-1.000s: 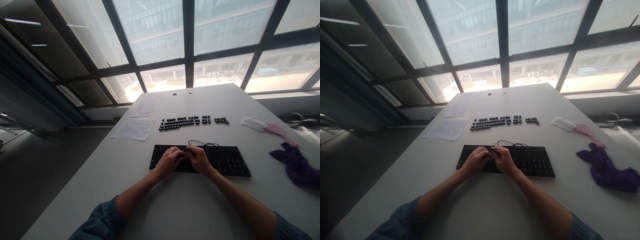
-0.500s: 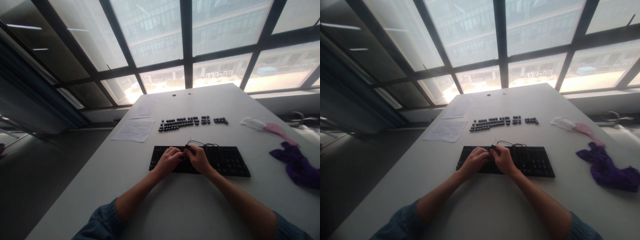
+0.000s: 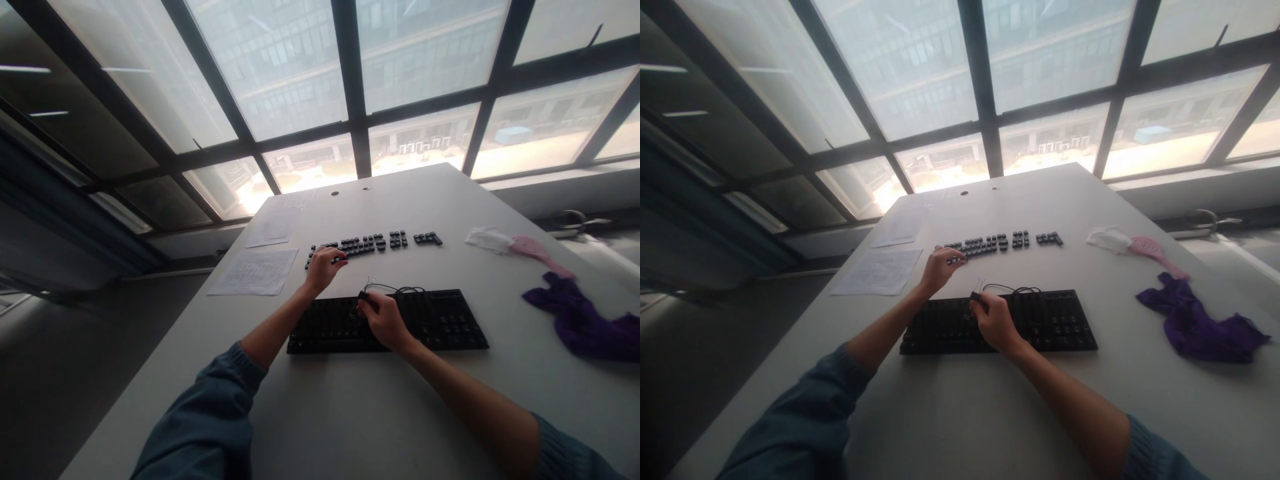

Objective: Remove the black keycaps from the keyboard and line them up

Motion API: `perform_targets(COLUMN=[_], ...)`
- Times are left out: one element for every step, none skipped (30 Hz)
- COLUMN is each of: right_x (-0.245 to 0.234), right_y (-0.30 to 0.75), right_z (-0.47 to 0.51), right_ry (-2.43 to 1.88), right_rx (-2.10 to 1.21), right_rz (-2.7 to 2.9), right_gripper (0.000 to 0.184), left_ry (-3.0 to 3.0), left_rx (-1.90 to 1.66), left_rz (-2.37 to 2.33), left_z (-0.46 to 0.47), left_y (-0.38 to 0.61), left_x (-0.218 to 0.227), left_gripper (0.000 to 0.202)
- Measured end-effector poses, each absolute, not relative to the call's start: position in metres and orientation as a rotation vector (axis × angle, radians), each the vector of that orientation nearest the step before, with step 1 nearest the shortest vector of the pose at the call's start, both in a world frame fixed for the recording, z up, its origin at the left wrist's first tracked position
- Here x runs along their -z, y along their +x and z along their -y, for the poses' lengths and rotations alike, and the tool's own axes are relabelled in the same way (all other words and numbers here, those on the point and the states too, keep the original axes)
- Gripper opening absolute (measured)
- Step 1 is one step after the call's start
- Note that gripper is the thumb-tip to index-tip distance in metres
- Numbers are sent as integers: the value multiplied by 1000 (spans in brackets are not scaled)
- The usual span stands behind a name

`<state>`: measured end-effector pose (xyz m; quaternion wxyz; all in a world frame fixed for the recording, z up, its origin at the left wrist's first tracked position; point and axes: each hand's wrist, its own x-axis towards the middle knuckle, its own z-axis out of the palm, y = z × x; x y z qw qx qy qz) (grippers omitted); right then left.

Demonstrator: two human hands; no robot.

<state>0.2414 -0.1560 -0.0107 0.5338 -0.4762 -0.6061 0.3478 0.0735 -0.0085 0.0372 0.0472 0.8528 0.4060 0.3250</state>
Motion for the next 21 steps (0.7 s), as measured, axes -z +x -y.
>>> perform_targets(right_x=[11,11,11,11,11,11,11,12,12,12,12,12,12,12,12,12,12,12,13,13,13], right_y=[241,241,242,242,241,241,241,241,241,241,241,241,241,241,241,241,241,241,241,241,241], right_z=[156,156,156,156,156,156,156,156,155,155,155,155,155,155,155,155,155,155,155,155,155], right_ry=[-1134,-1132,-1130,-1129,-1129,-1129,-1129,-1127,-1126,-1125,-1124,-1124,-1123,-1123,-1122,-1122,-1122,-1125,-1127,-1130,-1131], right_rx=[-828,-828,-830,-832,-836,-837,-839,-842,-843,-845,-848,-851,-856,-861,-868,-873,-876,-875,-873,-867,-865], right_rz=[1445,1445,1444,1440,1437,1433,1431,1430,1428,1425,1422,1418,1416,1414,1415,1416,1418,1420,1423,1424,1427], right_gripper=[22,22,21,20,20,19,19,19,19,19,19,19,19,19,19,19,18,18,19,19,19], left_ry=[2637,2675,2711,2744,2775,2799,2814,2821,2822,2819,2814,2809,2805,2802,2800,2800,2800,2799,2796,2790,2782], left_rx=[-956,-912,-870,-831,-797,-770,-749,-734,-722,-711,-704,-703,-709,-720,-734,-747,-755,-757,-754,-753,-755], left_rz=[-1251,-1263,-1277,-1288,-1294,-1297,-1297,-1299,-1301,-1305,-1308,-1309,-1308,-1308,-1312,-1319,-1329,-1340,-1350,-1359,-1367], left_z=[-3,-13,-20,-25,-28,-31,-33,-34,-35,-37,-38,-39,-40,-40,-40,-41,-41,-41,-41,-41,-40], left_y=[78,82,85,87,89,90,90,90,89,88,87,86,85,84,83,82,82,82,81,82,82], left_x=[-32,-27,-22,-17,-12,-8,-5,-3,-1,0,1,2,3,3,3,4,4,4,5,5,5], left_gripper=[7,6,6,6,6,6,6,6,6,7,7,7,7,6,6,5,5,5,5,5,6])
